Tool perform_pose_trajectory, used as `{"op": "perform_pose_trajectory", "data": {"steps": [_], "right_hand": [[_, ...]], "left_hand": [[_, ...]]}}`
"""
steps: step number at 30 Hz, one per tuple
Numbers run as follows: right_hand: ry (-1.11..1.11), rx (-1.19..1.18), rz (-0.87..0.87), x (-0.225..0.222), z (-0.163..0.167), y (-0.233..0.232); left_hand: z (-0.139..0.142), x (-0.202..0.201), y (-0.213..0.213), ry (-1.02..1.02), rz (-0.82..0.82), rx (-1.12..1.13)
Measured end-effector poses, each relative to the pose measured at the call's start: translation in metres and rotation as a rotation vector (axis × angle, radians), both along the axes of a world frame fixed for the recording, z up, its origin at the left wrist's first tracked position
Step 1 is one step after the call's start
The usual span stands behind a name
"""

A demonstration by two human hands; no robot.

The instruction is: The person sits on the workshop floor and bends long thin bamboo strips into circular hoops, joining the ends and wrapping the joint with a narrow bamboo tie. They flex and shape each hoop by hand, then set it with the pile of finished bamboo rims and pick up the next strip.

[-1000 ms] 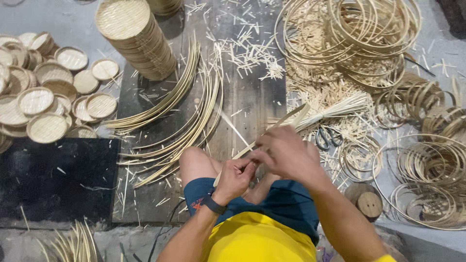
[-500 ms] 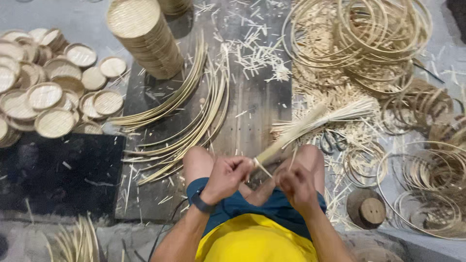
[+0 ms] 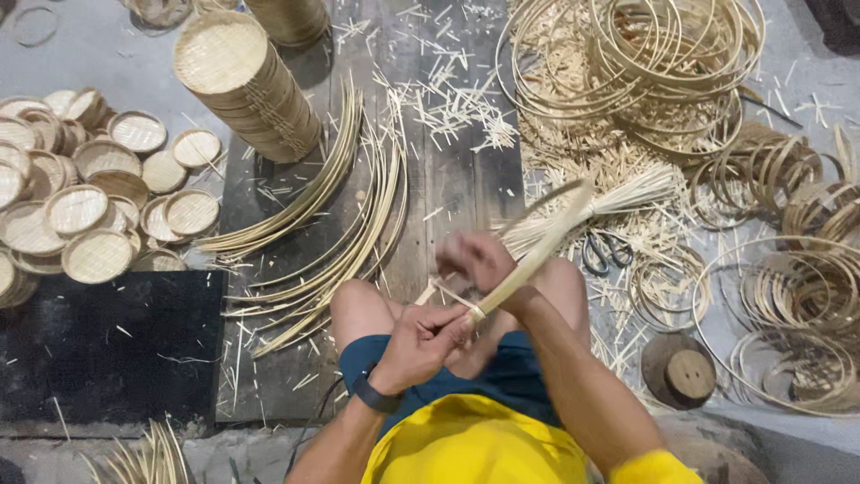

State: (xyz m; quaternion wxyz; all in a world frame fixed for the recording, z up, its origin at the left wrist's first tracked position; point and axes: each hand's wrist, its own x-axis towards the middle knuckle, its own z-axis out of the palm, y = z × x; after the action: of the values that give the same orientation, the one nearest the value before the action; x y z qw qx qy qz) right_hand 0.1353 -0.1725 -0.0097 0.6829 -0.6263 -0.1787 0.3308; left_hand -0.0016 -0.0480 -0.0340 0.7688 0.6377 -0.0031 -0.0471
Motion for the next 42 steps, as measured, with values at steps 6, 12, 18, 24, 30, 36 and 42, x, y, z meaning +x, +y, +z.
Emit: {"op": "perform_pose_trajectory", "data": {"steps": [6,12,18,24,30,36,42], "right_hand": [[-1.063,-0.344,0.054,-0.034,0.069,-0.063],[-0.816,-0.216,0.170,-0.021,0.081,-0.045],[-0.853,0.080,-0.109,-0.071,0.016,-0.081],[0.628,0.725,-0.182,-0.025,-0.048,-0.040],[0.262,0.640,0.421,0.001,-0.020,-0.005],[0.116,-0.047,-0.062,-0.018,0.036,-0.031],[-0.954,-0.257,-0.011,-0.031,0.050,-0.059]], "left_hand": [[0.002,0.012,0.000,-0.001,0.150,0.212],[-0.009,0.021,-0.003,-0.052,0.108,0.445],[-0.007,0.018,0.013,0.073,0.313,0.177],[0.014,0.004,0.004,0.028,-0.083,0.071],[0.015,0.000,-0.020,0.063,-0.132,0.097],[0.015,0.012,0.009,-0.073,0.095,0.140],[0.003,0.024,-0.003,-0.173,0.095,0.482]]}}
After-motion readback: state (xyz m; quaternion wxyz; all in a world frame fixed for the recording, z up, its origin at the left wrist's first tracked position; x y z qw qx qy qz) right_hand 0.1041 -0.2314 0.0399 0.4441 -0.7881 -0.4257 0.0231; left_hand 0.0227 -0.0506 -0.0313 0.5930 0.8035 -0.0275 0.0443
